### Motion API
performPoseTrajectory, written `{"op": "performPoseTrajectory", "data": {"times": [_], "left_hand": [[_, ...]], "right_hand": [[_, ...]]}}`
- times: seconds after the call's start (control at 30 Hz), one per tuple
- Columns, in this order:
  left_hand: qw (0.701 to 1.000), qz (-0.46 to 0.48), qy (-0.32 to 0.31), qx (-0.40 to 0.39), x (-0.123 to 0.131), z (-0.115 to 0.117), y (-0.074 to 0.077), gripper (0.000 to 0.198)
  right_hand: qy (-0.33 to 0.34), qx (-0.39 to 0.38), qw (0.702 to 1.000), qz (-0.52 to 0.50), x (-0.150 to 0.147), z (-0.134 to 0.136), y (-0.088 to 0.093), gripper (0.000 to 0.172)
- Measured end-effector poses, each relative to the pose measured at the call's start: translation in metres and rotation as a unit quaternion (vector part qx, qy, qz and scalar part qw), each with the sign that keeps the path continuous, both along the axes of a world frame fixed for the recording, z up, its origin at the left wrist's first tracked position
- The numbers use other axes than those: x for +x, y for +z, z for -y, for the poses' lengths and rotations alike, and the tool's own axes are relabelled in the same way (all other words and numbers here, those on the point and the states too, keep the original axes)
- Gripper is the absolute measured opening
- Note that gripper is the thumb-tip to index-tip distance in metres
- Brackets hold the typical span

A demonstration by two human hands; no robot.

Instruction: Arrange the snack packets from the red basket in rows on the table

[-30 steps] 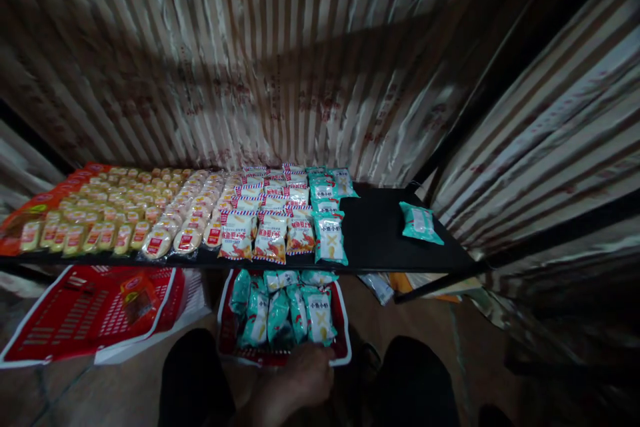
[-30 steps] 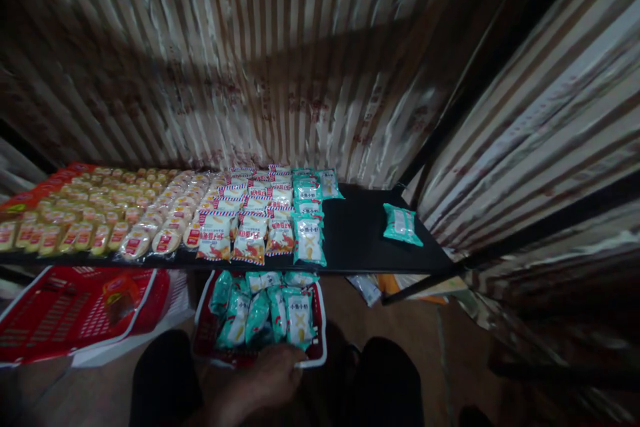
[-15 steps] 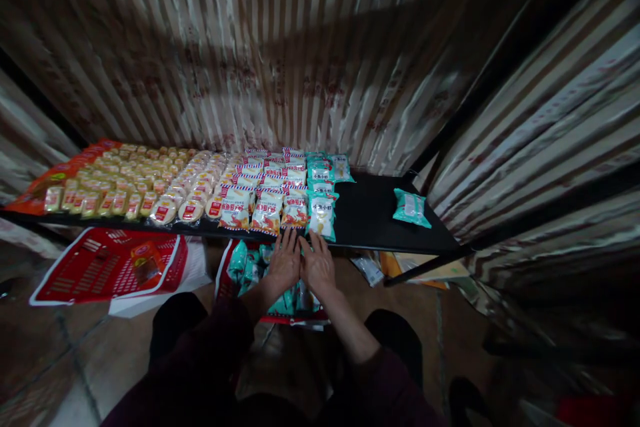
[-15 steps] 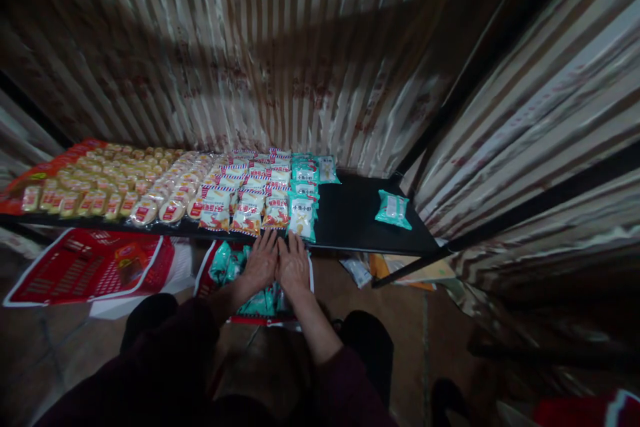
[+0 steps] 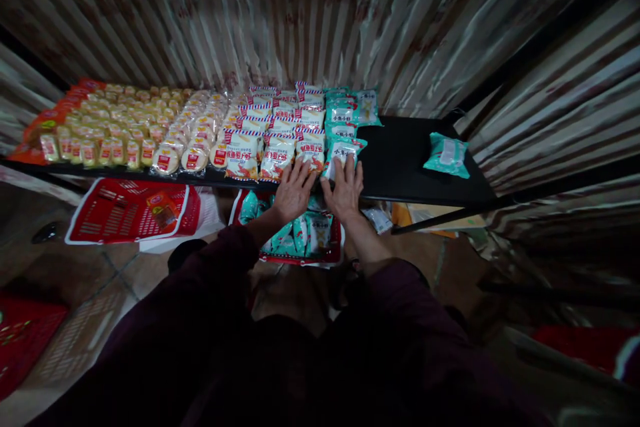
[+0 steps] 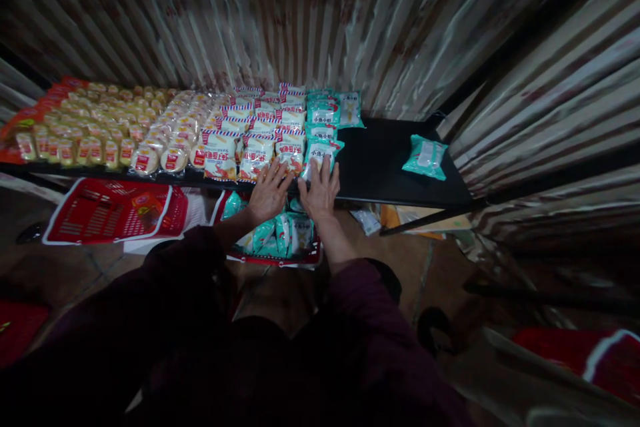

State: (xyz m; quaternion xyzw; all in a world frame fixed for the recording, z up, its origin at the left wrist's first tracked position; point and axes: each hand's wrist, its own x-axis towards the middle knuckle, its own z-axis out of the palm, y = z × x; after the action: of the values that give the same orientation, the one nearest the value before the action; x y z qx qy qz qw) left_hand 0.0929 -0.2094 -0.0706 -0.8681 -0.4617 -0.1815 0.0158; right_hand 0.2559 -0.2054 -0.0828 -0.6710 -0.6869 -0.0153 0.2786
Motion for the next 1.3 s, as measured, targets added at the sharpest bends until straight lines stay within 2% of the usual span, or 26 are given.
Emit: {"op": "performPoseTrajectory", "data": {"times": [0.23,0.47,0.7,1.03,1.3], "left_hand": [[0.998,-0.047,-0.017,-0.037,-0.011,-0.017,-0.01,0.053],[0.998,-0.049,-0.037,-0.011,-0.01,-0.021,-0.002,0.05],[0.998,-0.048,-0.034,-0.008,-0.007,-0.015,-0.006,0.05],[0.998,-0.055,-0.014,-0.006,0.003,0.0,0.007,0.053],[0.999,-0.045,0.003,0.005,-0.007,0.0,0.004,0.051]], "right_hand": [[0.021,-0.004,1.0,0.005,0.004,-0.01,-0.006,0.055],[0.023,0.021,1.0,-0.002,0.008,-0.012,-0.009,0.055],[0.032,0.023,0.999,-0.022,0.011,-0.015,-0.01,0.052],[0.038,0.016,0.998,-0.052,0.01,-0.014,0.0,0.05],[0.028,0.007,0.998,-0.054,0.008,-0.013,0.003,0.05]]}}
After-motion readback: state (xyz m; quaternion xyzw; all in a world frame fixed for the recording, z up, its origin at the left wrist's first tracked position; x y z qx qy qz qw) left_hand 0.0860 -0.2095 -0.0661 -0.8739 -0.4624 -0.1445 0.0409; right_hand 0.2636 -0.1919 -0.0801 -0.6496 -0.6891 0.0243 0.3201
